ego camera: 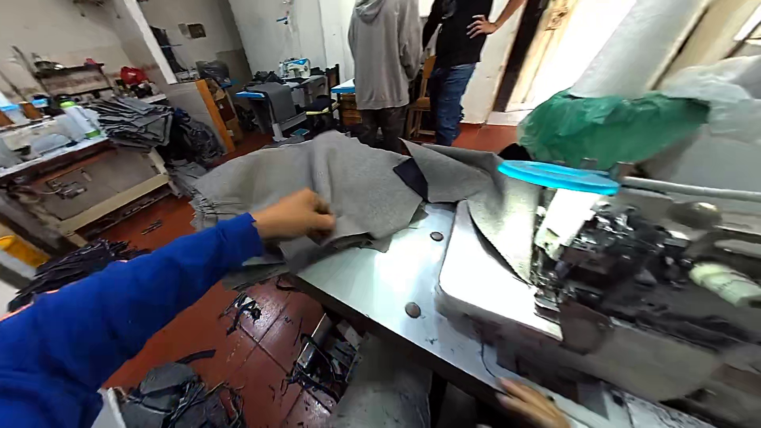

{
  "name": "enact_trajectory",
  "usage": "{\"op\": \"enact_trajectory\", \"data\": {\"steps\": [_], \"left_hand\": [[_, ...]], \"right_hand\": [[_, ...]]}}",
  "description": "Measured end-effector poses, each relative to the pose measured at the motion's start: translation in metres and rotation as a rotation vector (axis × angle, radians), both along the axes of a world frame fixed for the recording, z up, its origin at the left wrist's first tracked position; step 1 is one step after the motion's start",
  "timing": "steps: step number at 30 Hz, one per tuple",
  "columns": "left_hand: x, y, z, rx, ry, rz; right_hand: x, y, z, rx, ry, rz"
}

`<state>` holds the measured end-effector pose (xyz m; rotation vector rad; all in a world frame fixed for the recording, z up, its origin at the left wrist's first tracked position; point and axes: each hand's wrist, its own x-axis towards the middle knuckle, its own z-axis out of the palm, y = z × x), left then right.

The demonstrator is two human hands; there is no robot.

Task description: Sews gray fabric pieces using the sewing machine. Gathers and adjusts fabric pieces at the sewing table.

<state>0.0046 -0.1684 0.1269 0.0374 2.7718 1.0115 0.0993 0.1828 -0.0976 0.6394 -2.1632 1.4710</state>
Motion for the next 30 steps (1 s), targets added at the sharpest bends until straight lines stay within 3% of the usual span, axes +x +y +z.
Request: {"op": "enact_trajectory", "data": {"steps": [3, 5, 7, 9, 14, 16, 18, 21, 25, 28, 30], "left_hand": [[0.021, 0.100, -0.023, 0.583, 0.037, -0.062], [0.013, 0.149, -0.064, 0.689, 0.232, -0.157], [-0.008, 0.167, -0.107, 0.418, 0.642, -0.425], [-0.021, 0.161, -0.133, 0.109, 0.833, -0.652], [0.002, 0.128, -0.129, -0.124, 0.843, -0.496], [0.003, 0.135, -0.120, -0.214, 0.892, -0.461], [-0.013, 0.143, -0.114, -0.237, 0.921, -0.505], [-0.051, 0.153, -0.121, -0.122, 0.965, -0.599], [-0.062, 0.161, -0.137, 0.025, 0.906, -0.466], [-0.036, 0.174, -0.152, -0.065, 0.984, -0.246], [-0.022, 0.184, -0.161, -0.112, 1.078, -0.131]], "right_hand": [[0.005, -0.054, 0.028, -0.291, -0.320, 0.355], [-0.005, -0.092, 0.042, -0.452, -0.492, 0.310], [-0.021, -0.118, 0.047, -0.468, -0.567, 0.174], [-0.024, -0.122, 0.041, -0.432, -0.595, 0.087], [0.006, -0.057, 0.014, -0.491, -0.492, 0.178], [0.014, -0.007, 0.021, -0.376, -0.301, -0.016], [-0.002, 0.063, 0.045, -0.072, -0.109, -0.408], [-0.054, 0.175, 0.078, 0.191, -0.114, -0.817], [-0.149, 0.265, 0.099, 0.450, -0.401, -0.922], [-0.197, 0.278, 0.091, 0.733, -0.761, -0.923], [-0.207, 0.275, 0.090, 0.821, -0.857, -0.918]]}}
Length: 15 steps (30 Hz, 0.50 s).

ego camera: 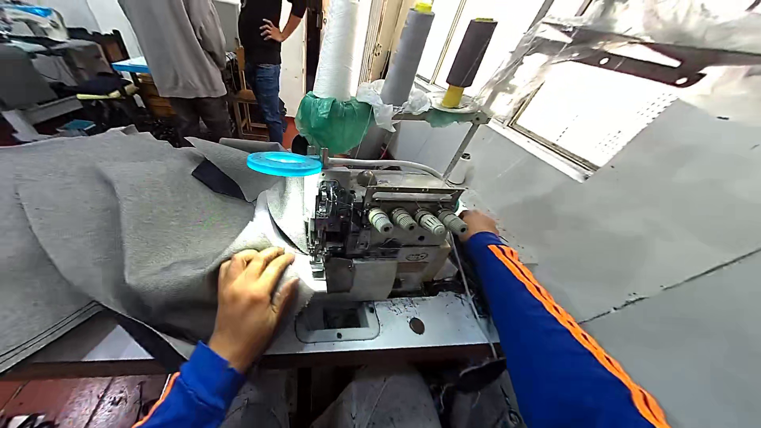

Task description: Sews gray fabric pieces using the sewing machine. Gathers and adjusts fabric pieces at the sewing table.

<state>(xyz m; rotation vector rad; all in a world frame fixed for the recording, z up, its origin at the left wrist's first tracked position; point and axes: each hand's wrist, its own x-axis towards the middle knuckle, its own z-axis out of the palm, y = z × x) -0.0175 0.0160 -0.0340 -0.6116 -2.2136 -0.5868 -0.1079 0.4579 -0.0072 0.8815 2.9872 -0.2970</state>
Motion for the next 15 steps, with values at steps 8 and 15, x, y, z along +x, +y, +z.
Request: {"op": "enact_trajectory", "data": {"steps": [8, 15], "left_hand": [[-0.039, -0.026, 0.073, -0.449, -0.357, -0.571], [-0.021, -0.018, 0.120, -0.353, -0.538, -0.790]], "right_hand": [[0.099, -0.027, 0.014, -0.131, 0.647, 0.279], [0.205, -0.216, 0.008, -0.786, 1.130, 0.457]]}}
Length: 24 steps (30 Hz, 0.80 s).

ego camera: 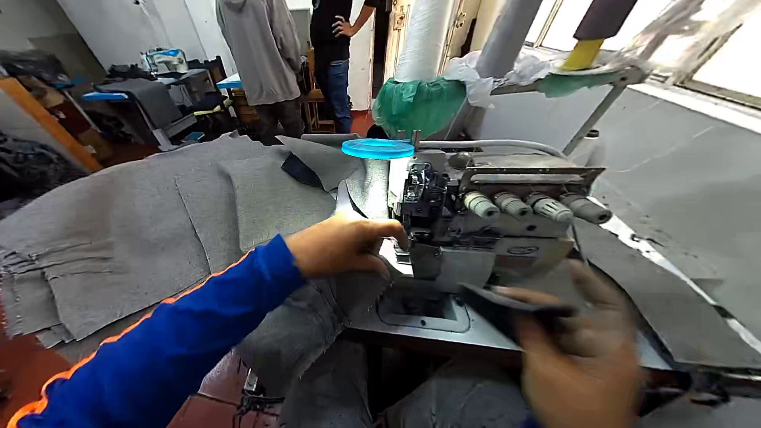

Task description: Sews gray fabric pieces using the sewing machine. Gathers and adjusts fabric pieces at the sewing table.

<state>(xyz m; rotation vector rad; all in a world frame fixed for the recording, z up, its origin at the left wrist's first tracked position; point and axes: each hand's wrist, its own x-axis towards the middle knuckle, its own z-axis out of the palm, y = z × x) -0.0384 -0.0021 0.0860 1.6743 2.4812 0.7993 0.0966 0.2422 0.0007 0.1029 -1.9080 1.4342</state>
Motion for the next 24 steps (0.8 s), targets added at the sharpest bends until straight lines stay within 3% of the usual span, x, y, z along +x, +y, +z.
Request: {"op": "enact_trajectory", "data": {"steps": [3, 5, 8, 11, 18, 21, 24], "left_hand": [[0.034, 0.006, 0.014, 0.092, 0.112, -0.003], [0.041, 0.005, 0.013, 0.210, 0.134, 0.021], [0.038, 0.001, 0.004, 0.378, 0.097, 0.123], [0.033, -0.007, 0.002, 0.381, 0.030, 0.166], [0.044, -0.012, 0.008, 0.370, 0.076, 0.228], [0.066, -0.016, 0.027, 0.415, 0.249, 0.282], [0.101, -0.015, 0.058, 0.403, 0.537, 0.306]], "right_hand": [[-0.015, -0.059, -0.014, -0.057, 0.001, 0.049], [-0.024, -0.087, -0.010, -0.222, -0.007, 0.177], [-0.027, -0.112, 0.001, -0.476, 0.029, 0.365], [-0.029, -0.122, 0.003, -0.563, 0.035, 0.435], [-0.038, -0.122, -0.003, -0.514, 0.145, 0.432], [-0.024, -0.130, 0.004, -0.278, 0.221, 0.389], [-0.011, -0.147, 0.013, -0.199, 0.287, 0.443]]}}
